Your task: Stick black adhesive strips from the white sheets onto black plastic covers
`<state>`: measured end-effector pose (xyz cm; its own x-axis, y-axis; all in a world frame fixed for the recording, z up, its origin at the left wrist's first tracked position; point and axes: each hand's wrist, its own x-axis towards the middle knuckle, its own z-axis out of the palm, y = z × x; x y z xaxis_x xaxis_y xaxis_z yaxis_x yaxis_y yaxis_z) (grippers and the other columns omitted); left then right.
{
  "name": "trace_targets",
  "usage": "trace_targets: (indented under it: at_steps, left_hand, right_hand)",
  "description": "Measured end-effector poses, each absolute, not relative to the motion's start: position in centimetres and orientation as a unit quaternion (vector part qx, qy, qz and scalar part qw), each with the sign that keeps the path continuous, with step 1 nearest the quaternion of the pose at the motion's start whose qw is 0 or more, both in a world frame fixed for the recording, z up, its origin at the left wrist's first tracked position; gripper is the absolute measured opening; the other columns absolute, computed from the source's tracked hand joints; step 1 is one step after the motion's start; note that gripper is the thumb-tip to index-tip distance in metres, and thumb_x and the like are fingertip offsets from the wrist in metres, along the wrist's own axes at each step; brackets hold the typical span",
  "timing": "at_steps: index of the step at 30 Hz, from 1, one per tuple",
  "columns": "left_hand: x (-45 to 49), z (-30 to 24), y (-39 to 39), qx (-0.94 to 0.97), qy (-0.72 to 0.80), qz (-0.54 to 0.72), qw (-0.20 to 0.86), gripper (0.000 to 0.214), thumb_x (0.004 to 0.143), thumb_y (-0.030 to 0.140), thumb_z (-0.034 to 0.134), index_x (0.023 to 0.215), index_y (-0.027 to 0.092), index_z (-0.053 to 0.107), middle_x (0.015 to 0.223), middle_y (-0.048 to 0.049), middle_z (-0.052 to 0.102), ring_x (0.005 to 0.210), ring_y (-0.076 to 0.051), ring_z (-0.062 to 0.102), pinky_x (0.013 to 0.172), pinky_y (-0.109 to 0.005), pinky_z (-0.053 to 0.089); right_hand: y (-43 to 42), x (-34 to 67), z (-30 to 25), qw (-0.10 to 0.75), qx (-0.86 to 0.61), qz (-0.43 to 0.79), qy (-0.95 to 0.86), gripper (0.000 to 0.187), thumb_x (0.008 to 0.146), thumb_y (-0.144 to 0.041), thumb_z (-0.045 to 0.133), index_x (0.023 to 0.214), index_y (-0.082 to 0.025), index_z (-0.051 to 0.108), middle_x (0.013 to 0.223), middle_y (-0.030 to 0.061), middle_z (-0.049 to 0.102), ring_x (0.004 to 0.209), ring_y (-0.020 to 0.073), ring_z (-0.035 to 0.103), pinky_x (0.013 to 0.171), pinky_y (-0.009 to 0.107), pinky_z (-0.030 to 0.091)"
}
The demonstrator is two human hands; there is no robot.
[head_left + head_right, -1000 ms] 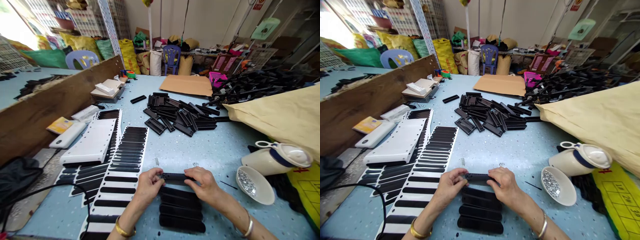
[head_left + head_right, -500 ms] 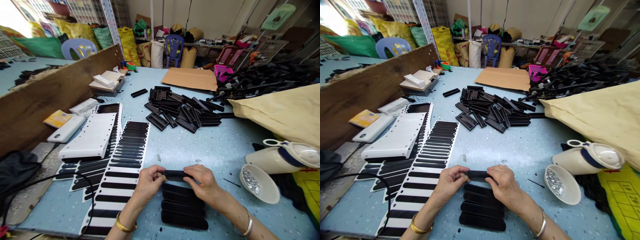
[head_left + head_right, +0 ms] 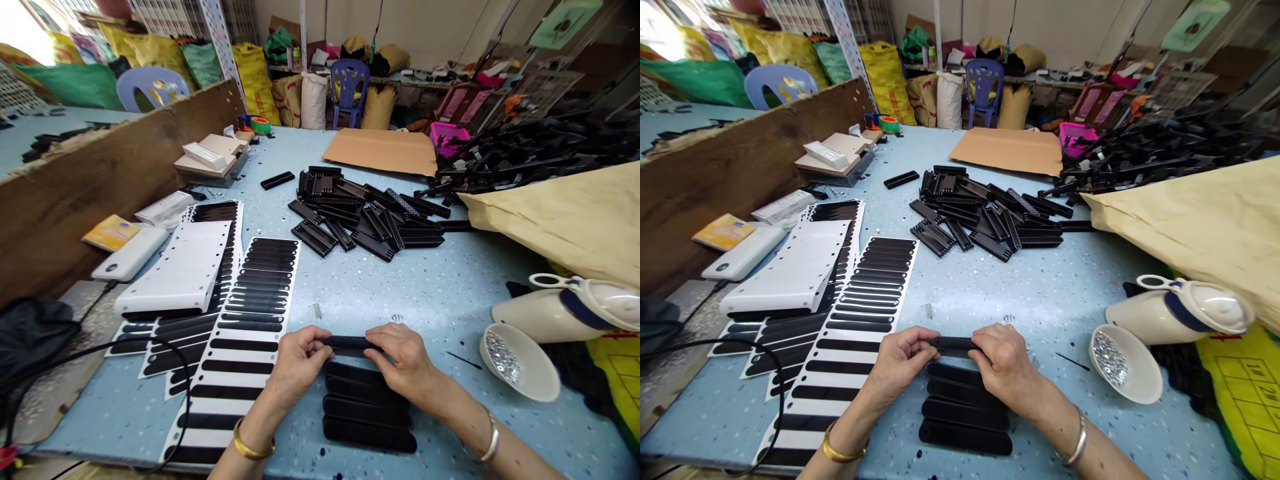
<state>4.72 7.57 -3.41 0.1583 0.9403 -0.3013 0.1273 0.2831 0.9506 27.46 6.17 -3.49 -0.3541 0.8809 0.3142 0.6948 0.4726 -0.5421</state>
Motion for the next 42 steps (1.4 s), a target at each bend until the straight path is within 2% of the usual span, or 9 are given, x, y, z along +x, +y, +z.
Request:
trace_targets:
  at_steps: [22,30,42]
  left_hand:
    - [4.72,-3.02,7.64,0.494,0.544,0.343,0.586,0.02,0.071,0.022,0.067,0.089,0.013,0.07,0.059,-0.0026,0.072,0.061,-0.019,0.071,0.062,-0.027,0.054]
    - [4.52,-3.07,7.77,0.497,0.545,0.339,0.584,0.026,0.083,0.035,0.061,0.09,0.013,0.072,0.069,-0.0081,0.076,0.068,-0.02,0.074,0.063,-0.027,0.057]
    - [4.86,-3.3,7.88,0.497,0.548,0.352,0.574,0.019,0.083,0.031,0.063,0.086,0.015,0.073,0.07,-0.0058,0.076,0.066,-0.02,0.075,0.063,-0.027,0.059]
  right_hand:
    - [6.38,27.23,-3.12,0.307,-0.469,0.134,-0.817,0.009,0.083,-0.012,0.064,0.087,-0.015,0.072,0.085,0.0107,0.076,0.074,0.0264,0.07,0.069,0.04,0.05]
    - [6.55,27.5,-3.48,0.315,-0.476,0.154,-0.807,0.009,0.082,-0.013,0.067,0.088,-0.016,0.072,0.083,0.0087,0.075,0.074,0.0258,0.07,0.069,0.04,0.052]
    - [6.51,27.89,-3.57,0.326,-0.466,0.158,-0.807,0.008,0.085,-0.015,0.066,0.088,-0.018,0.073,0.085,0.0079,0.077,0.074,0.0239,0.071,0.071,0.039,0.053]
